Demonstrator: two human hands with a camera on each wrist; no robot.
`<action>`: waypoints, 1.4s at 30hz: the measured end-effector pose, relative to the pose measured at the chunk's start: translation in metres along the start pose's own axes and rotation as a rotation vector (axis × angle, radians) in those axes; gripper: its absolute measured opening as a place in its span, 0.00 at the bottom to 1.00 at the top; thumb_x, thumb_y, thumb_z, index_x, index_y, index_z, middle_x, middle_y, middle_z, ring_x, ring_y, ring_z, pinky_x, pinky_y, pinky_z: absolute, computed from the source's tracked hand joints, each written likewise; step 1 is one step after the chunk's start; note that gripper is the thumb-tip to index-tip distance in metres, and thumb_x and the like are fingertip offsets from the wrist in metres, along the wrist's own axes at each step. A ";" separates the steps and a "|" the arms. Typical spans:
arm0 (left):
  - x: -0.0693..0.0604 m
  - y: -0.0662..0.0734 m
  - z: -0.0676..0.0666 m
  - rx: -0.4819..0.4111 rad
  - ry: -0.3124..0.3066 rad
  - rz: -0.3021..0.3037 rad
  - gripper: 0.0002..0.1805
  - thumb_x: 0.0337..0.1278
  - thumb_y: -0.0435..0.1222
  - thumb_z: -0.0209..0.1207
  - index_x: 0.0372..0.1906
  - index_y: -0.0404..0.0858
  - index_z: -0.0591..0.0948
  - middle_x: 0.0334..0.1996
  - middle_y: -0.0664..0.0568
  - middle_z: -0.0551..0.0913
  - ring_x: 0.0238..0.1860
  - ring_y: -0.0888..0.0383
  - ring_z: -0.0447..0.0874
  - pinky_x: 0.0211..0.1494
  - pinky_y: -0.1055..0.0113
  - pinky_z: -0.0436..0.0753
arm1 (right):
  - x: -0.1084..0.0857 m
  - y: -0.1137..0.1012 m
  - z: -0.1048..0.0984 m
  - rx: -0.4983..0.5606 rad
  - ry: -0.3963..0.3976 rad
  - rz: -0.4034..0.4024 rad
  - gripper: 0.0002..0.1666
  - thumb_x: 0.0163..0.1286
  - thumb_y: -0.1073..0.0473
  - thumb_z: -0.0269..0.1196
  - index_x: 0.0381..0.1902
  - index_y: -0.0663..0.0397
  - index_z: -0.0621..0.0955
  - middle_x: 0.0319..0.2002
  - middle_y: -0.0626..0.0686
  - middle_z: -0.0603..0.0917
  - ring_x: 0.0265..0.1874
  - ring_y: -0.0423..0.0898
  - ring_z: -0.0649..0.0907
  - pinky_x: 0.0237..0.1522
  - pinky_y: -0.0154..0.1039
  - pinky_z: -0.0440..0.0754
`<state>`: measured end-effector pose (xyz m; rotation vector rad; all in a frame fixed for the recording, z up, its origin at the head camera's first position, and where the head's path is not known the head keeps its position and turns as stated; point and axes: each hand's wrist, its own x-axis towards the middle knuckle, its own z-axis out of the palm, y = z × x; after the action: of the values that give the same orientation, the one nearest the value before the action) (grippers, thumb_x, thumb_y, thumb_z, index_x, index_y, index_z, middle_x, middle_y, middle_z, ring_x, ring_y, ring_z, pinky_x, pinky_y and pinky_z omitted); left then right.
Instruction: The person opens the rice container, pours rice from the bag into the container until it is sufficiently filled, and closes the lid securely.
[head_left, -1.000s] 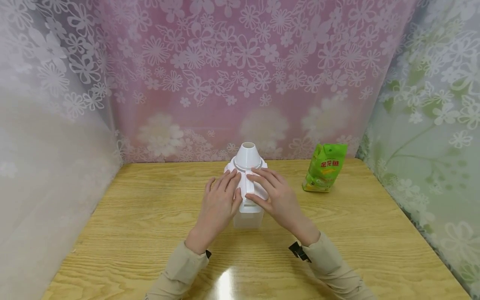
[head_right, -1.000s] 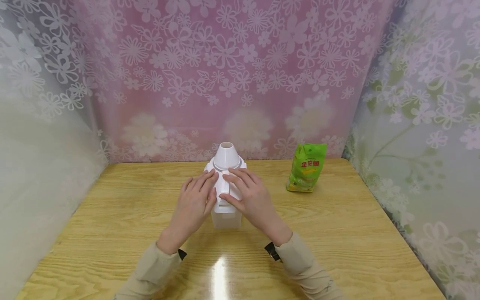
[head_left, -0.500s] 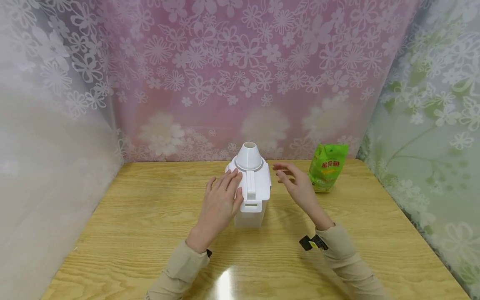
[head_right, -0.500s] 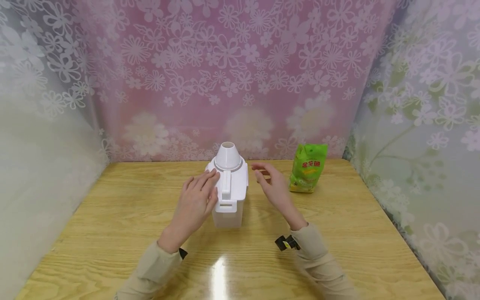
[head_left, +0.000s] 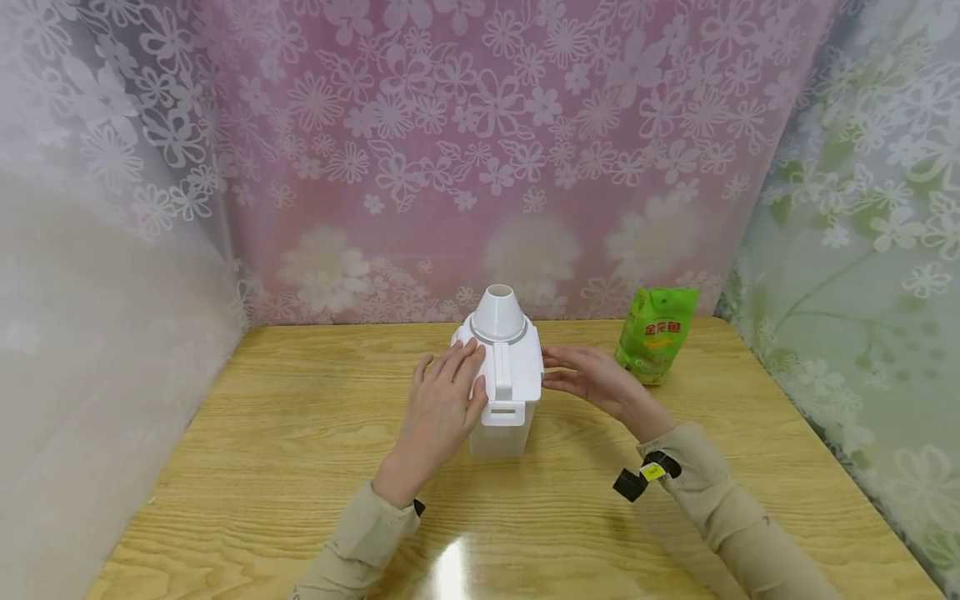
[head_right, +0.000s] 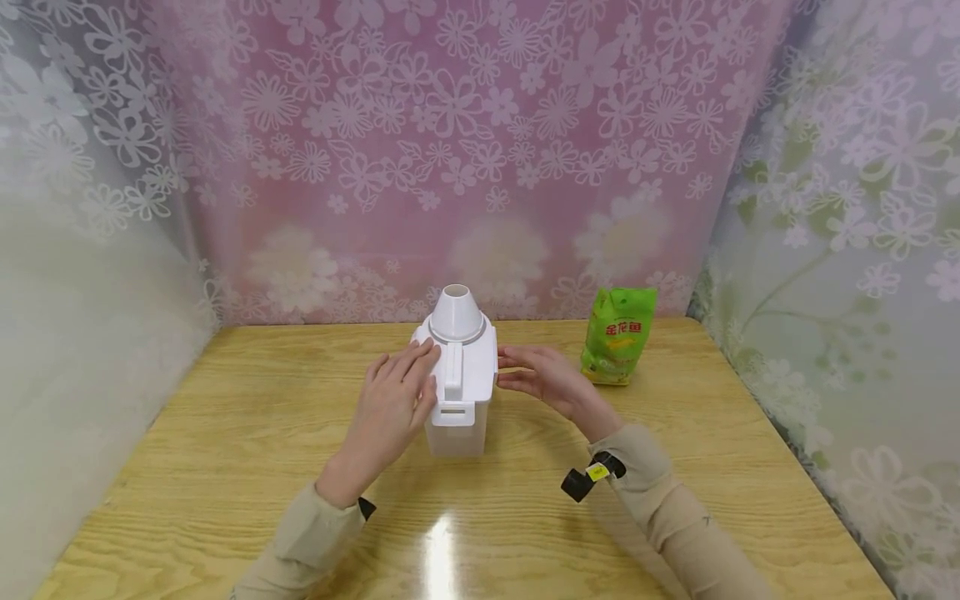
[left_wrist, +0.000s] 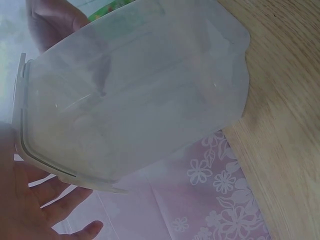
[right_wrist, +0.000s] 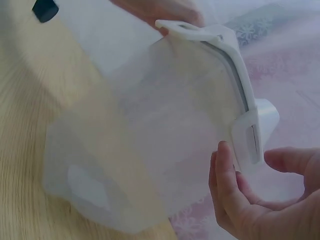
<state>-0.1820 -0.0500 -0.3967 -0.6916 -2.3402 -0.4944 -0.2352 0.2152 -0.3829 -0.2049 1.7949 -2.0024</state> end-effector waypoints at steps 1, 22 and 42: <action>0.000 0.000 0.000 -0.002 0.004 0.000 0.23 0.74 0.41 0.45 0.64 0.36 0.79 0.65 0.45 0.79 0.65 0.45 0.77 0.65 0.38 0.73 | 0.001 0.000 0.000 0.036 -0.009 0.014 0.31 0.82 0.57 0.50 0.72 0.76 0.63 0.57 0.57 0.76 0.50 0.44 0.84 0.59 0.39 0.82; 0.002 0.000 -0.003 -0.011 -0.019 -0.013 0.23 0.74 0.41 0.47 0.65 0.37 0.79 0.66 0.47 0.79 0.66 0.46 0.76 0.66 0.37 0.71 | 0.017 -0.006 0.009 0.095 0.002 0.127 0.14 0.79 0.61 0.51 0.54 0.66 0.75 0.43 0.52 0.84 0.43 0.43 0.85 0.49 0.35 0.84; 0.002 0.000 -0.002 -0.002 -0.005 -0.001 0.22 0.73 0.41 0.48 0.63 0.36 0.80 0.64 0.45 0.80 0.65 0.45 0.77 0.64 0.38 0.74 | 0.026 -0.004 0.004 0.118 -0.121 0.128 0.14 0.77 0.62 0.48 0.40 0.52 0.82 0.39 0.50 0.86 0.39 0.43 0.86 0.47 0.36 0.84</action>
<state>-0.1824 -0.0505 -0.3943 -0.6933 -2.3447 -0.4961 -0.2575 0.2015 -0.3833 -0.1666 1.5708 -1.9547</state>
